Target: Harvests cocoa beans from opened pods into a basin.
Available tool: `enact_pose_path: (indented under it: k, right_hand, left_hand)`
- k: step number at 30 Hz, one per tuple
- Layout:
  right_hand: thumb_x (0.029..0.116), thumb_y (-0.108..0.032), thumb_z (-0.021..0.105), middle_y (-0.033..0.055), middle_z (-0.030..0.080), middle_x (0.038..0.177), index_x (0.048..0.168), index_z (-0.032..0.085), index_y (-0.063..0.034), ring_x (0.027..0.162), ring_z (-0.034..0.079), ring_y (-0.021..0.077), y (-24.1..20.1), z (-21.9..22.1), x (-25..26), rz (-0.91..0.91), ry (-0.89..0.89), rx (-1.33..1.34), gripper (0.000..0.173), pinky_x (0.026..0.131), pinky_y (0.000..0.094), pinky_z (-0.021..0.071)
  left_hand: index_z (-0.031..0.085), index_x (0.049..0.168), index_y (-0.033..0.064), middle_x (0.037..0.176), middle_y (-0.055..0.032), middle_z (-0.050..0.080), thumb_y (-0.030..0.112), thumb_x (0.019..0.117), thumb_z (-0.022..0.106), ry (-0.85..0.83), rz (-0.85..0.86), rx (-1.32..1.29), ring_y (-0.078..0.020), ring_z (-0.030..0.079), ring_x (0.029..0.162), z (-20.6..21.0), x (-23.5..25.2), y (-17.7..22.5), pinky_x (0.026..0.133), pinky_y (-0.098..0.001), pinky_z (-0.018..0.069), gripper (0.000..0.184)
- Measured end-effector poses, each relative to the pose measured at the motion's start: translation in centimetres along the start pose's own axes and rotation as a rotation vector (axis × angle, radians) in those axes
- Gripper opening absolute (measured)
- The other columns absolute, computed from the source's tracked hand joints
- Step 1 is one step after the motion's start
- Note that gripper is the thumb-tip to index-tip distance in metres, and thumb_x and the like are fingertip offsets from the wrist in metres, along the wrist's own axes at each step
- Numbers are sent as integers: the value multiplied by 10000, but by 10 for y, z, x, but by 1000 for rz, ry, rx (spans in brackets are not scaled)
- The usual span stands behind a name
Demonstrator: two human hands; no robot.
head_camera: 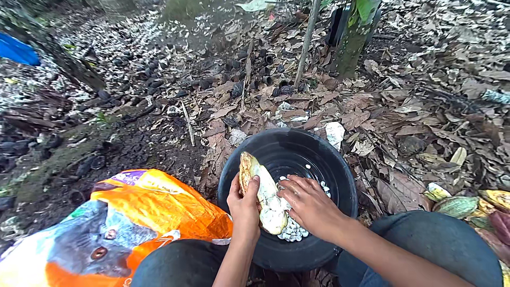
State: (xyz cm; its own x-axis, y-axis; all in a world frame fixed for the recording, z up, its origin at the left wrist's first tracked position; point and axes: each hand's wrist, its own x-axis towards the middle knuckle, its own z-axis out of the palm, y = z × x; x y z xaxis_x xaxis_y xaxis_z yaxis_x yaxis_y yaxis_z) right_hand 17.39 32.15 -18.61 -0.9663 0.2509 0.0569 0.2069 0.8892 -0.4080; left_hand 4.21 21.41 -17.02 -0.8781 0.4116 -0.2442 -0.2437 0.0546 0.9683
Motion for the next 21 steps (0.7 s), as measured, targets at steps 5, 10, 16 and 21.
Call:
enact_pose_path:
  k: [5, 10, 16, 21]
  right_hand:
    - [863, -5, 698, 129, 676, 1318, 1180, 687, -62, 1336, 561, 360, 7, 2, 5, 84, 3, -89, 322, 1067, 621, 418]
    - [924, -15, 605, 132, 685, 1290, 1133, 711, -39, 1291, 576, 367, 17, 3, 13, 232, -101, -82, 235, 1029, 616, 420]
    - [1062, -182, 496, 167, 660, 1286, 1234, 661, -50, 1270, 577, 371, 27, 0, 24, 409, -291, -44, 273, 1018, 583, 430]
    - [1026, -191, 543, 202, 592, 1412, 1417, 589, -66, 1342, 529, 397, 35, 1, 23, 585, -371, 115, 413, 1093, 612, 393]
  left_hand:
    - [534, 1419, 11, 999, -145, 710, 171, 1040, 554, -66, -31, -25, -184, 722, 781, 6, -2, -1, 668, -325, 620, 412]
    - [522, 1441, 27, 996, -128, 712, 157, 1002, 590, -114, -3, 13, -156, 718, 758, 10, -6, 1, 640, -296, 614, 463]
    - [517, 1443, 17, 998, -126, 710, 166, 1005, 579, -129, 16, 23, -163, 721, 771, 10, -7, 2, 655, -299, 618, 467]
    - [555, 1395, 14, 982, -116, 719, 187, 1056, 490, -135, 11, -29, -171, 730, 792, 2, -10, 11, 681, -315, 630, 386]
